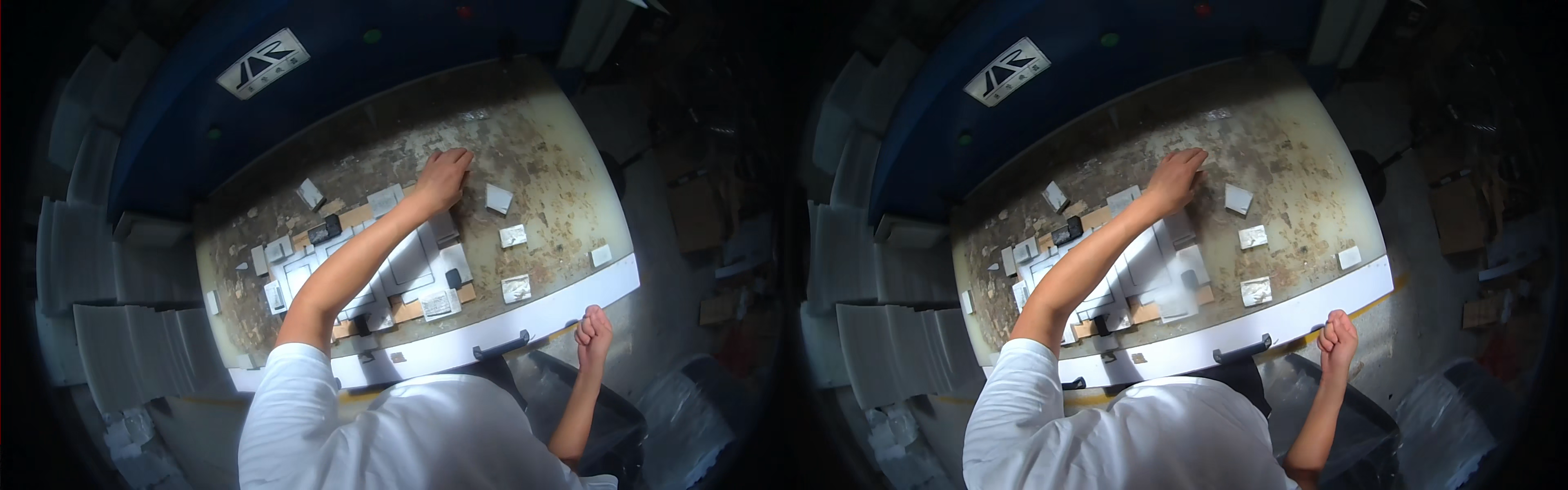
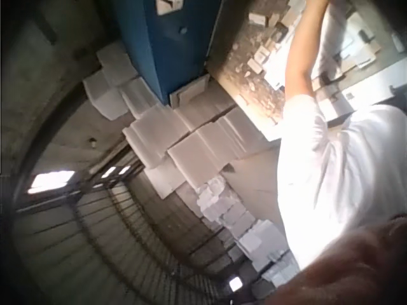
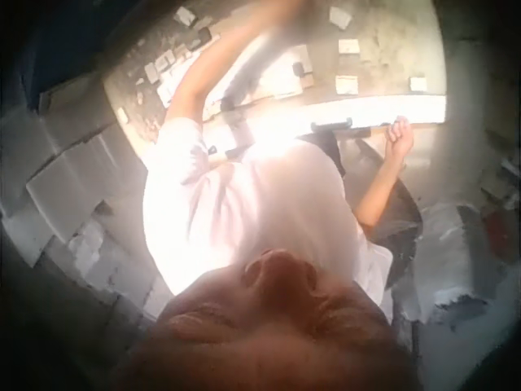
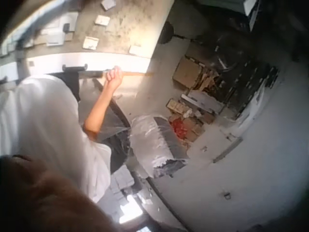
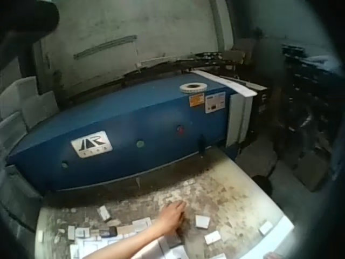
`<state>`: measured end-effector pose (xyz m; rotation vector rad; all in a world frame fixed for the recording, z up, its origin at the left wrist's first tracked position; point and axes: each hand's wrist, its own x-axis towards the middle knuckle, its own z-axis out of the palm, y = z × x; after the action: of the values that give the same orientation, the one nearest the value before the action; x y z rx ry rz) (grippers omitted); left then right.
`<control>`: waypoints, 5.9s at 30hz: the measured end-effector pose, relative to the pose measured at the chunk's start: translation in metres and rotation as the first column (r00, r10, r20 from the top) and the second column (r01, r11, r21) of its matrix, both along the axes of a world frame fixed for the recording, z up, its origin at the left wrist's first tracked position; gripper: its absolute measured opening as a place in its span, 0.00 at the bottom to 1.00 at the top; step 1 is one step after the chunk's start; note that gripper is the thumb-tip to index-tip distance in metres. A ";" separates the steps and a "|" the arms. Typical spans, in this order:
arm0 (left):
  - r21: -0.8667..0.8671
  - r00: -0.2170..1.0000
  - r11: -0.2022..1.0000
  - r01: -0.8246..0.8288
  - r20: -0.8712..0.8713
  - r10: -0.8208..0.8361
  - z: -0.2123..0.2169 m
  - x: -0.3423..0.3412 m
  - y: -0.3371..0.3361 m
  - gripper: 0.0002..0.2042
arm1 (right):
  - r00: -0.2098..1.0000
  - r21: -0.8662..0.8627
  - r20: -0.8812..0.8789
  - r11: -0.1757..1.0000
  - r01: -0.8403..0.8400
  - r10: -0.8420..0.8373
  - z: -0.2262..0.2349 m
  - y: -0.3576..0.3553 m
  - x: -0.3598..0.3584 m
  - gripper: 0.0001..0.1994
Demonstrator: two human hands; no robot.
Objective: The person arranges small rectangular tiles on a workbench, using tape to secure them in a specific pattern. They repeatedly pick up tiles, place them, and adjust their positions to form a layout.
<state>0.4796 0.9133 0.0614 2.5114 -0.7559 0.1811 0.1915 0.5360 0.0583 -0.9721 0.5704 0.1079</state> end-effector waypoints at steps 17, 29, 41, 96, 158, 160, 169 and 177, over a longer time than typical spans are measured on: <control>0.543 0.830 0.750 -0.377 -0.162 0.534 -0.018 -0.030 0.325 0.24 | 0.993 -0.146 -0.074 0.984 -0.103 0.093 0.003 0.027 0.036 0.10; 0.354 0.943 0.933 -0.069 -0.281 0.177 -0.014 0.029 0.018 0.27 | 0.999 -0.023 0.030 0.999 -0.031 0.032 0.001 0.010 0.022 0.16; -0.242 0.970 0.966 -0.088 -0.240 0.029 0.031 -0.086 -0.076 0.18 | 0.998 -0.084 -0.013 0.995 0.055 -0.056 -0.035 -0.035 -0.013 0.06; -0.496 0.186 -0.353 -0.793 -0.750 0.635 0.054 -0.787 0.496 0.18 | -0.128 -0.756 0.362 0.211 -0.619 0.923 0.061 0.834 -0.230 0.11; -0.294 0.690 0.660 -0.691 0.002 0.724 -0.335 -0.309 0.893 0.23 | 0.662 -0.991 -0.105 -0.137 -0.003 0.743 -0.099 0.860 -0.115 0.08; -0.289 0.681 0.651 -0.702 -0.005 0.732 -0.334 -0.306 0.893 0.23 | 0.640 -0.989 -0.117 -0.150 -0.004 0.759 -0.098 0.860 -0.115 0.07; -0.097 0.739 0.733 -0.674 -0.104 0.666 -0.326 -0.297 0.889 0.36 | 0.699 -0.995 -0.074 -0.102 -0.001 0.711 -0.097 0.871 -0.120 0.07; -0.320 0.631 0.560 -0.764 -0.189 0.752 -0.279 -0.358 0.913 0.23 | 0.669 -1.000 -0.016 -0.024 0.003 0.743 -0.078 0.864 -0.111 0.06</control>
<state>0.1213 1.8259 -0.2180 2.2753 0.4284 0.5273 0.0803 1.3998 -0.0194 -2.4923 -0.4468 -0.0812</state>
